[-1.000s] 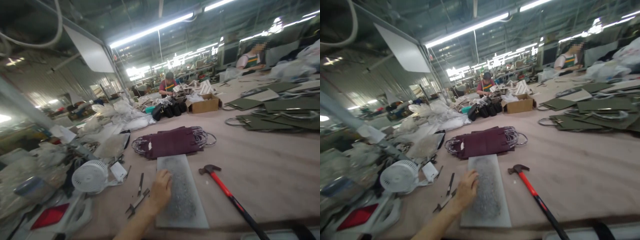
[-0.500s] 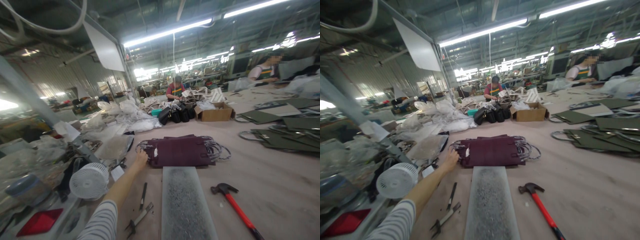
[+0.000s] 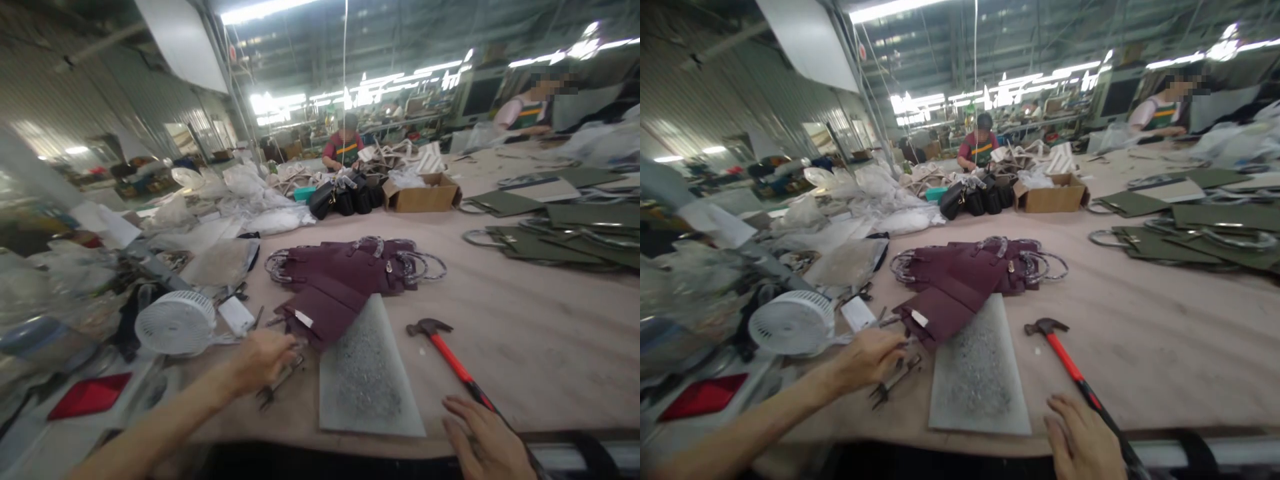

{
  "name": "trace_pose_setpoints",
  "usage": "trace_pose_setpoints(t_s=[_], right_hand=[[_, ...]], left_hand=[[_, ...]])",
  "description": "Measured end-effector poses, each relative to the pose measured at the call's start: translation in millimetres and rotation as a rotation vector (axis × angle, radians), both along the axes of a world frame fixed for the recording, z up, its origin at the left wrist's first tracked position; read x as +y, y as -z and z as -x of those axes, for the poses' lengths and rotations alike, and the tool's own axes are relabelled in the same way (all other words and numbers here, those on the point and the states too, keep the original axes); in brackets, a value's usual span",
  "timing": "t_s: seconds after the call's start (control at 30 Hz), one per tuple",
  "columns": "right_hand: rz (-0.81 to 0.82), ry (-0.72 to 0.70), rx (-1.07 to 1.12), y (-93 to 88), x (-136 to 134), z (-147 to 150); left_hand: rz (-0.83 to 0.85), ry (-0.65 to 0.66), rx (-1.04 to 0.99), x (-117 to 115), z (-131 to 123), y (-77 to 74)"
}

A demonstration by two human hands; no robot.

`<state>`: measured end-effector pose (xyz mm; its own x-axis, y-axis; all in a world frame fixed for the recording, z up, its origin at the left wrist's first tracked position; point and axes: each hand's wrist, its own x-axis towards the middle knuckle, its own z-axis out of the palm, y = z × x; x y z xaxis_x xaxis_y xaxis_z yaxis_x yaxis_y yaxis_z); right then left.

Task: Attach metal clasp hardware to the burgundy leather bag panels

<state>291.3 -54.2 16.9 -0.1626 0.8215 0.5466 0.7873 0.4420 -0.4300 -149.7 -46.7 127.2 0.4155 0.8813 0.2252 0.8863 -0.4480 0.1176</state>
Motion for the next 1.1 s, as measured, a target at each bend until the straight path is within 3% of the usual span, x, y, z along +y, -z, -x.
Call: trace_pose_setpoints(t_s=[0.07,0.13,0.23,0.33,0.5,0.7,0.9,1.1], right_hand=[[0.088,-0.052,0.047,-3.8,4,27],[0.166,-0.084,0.079,-2.8,8,46],[0.215,-0.105,0.050,5.1,13,58],[0.258,-0.131,-0.051,12.4,18,57],[0.340,-0.175,-0.154,22.2,16,55],[0.228,-0.119,-0.149,42.1,7,58],[0.191,-0.158,-0.125,54.5,25,48],[0.154,-0.184,-0.107,59.3,27,42]], left_hand=[[0.058,-0.026,-0.129,-40,-57,20.8],[0.183,-0.087,-0.201,-65,-118,42.1],[0.330,-0.173,-0.219,-76,-192,65.9],[0.340,-0.156,-0.184,-74,-227,75.7],[0.229,-0.047,-0.122,-80,-223,83.5],[0.139,0.068,-0.107,-84,-218,91.6],[0.153,0.048,-0.089,-70,-223,81.3],[0.050,0.049,-0.165,-78,-224,89.4]])
